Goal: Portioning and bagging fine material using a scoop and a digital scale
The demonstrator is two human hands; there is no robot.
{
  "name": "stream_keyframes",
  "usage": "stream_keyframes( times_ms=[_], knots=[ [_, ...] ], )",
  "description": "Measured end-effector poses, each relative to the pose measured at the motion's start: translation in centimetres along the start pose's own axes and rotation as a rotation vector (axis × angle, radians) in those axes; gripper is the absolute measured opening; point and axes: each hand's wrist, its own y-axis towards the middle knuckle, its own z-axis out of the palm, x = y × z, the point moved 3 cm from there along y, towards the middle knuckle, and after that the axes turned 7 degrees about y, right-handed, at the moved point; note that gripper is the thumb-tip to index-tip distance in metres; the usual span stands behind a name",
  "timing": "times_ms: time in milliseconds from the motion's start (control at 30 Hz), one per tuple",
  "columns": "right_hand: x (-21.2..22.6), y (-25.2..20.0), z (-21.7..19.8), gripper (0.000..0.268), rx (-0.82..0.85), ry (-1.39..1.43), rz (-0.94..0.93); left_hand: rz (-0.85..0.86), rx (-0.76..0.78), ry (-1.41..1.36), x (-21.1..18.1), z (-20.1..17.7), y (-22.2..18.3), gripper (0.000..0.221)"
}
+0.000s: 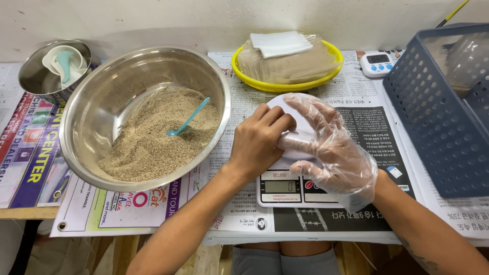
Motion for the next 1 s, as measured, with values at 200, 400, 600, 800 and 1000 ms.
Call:
stream_keyframes(
  times_ms=[200, 400, 600, 800, 1000],
  knots=[
    [0.4, 0.7, -0.4, 0.051, -0.049, -0.068, -0.029, 0.013, -0.025, 0.013, 0.0, -0.5, 0.1, 0.024],
    [-0.1, -0.1, -0.3, 0.049, -0.059, -0.040, 0.011, -0.060, 0.026, -0.001, 0.2, 0.2, -0.3, 0.039],
    [-0.2, -0.4, -1.3, 0.045, -0.255, -0.123, -0.153, -0.147, -0.053, -0.123, -0.1, -1.3, 0.1, 0.022],
    [-1.5, -3.9, -2.0, 0.036, -0.648, -0.255, -0.208, -0.186, -0.147, -0.141, -1.2, -3.3, 0.8, 0.017],
    [-0.1, 0.2, -2.7, 0.022, -0.561, -0.224, -0.249, -0.119, -0.281, -0.036, -1.6, -10.8, -0.1, 0.014]
  ],
)
